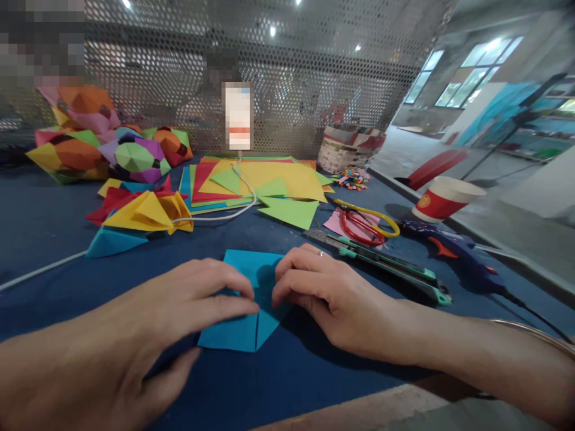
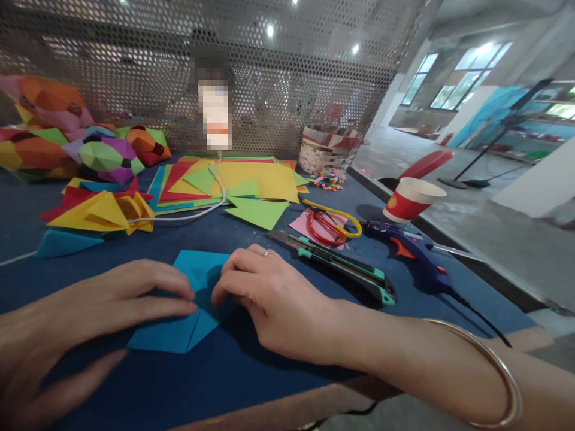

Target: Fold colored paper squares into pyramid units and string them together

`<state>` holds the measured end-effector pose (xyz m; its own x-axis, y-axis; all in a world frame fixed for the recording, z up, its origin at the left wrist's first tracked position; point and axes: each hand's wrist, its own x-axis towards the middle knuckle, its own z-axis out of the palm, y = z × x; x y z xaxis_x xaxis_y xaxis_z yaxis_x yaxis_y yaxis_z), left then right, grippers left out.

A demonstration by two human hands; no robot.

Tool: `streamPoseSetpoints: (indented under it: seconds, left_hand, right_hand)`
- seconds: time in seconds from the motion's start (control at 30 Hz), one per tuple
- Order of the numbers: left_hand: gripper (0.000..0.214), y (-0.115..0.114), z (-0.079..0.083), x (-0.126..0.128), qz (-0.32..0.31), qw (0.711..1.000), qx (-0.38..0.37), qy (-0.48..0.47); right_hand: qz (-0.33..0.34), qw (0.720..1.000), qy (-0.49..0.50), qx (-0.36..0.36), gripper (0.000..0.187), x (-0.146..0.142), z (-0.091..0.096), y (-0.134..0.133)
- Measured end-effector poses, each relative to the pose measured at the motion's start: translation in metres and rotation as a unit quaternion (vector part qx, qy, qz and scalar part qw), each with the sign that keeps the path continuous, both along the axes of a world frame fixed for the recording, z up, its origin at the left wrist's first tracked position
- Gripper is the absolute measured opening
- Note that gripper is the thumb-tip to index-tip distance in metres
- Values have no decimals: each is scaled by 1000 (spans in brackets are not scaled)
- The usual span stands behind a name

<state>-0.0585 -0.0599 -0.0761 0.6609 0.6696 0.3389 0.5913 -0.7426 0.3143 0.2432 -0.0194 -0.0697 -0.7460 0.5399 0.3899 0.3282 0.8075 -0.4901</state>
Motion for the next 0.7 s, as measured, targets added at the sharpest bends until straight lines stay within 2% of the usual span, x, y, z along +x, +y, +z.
streamPoseSetpoints:
  seconds: [0.13,0.27,0.43,0.53,0.7]
  left_hand:
    - [72,23,17,-12,-44,998,2,50]
    - [48,38,25,-12,-85,996,-16,17]
    - [30,43,21,-6,-143,987,-66,-34]
    - [25,43,15,-2,-131,984,-96,-77]
    - [16,42,7,13,-91,985,-92,-115]
  right_hand:
    - [5,1000,-6,13,35,0,0,-2]
    - [11,999,-6,39,38,1,1,-2]
    - [85,995,4,52,47,2,2,1]
    - [124,990,-6,67,50,3,2,3]
    - [152,984,-26,85,48,4,0,4]
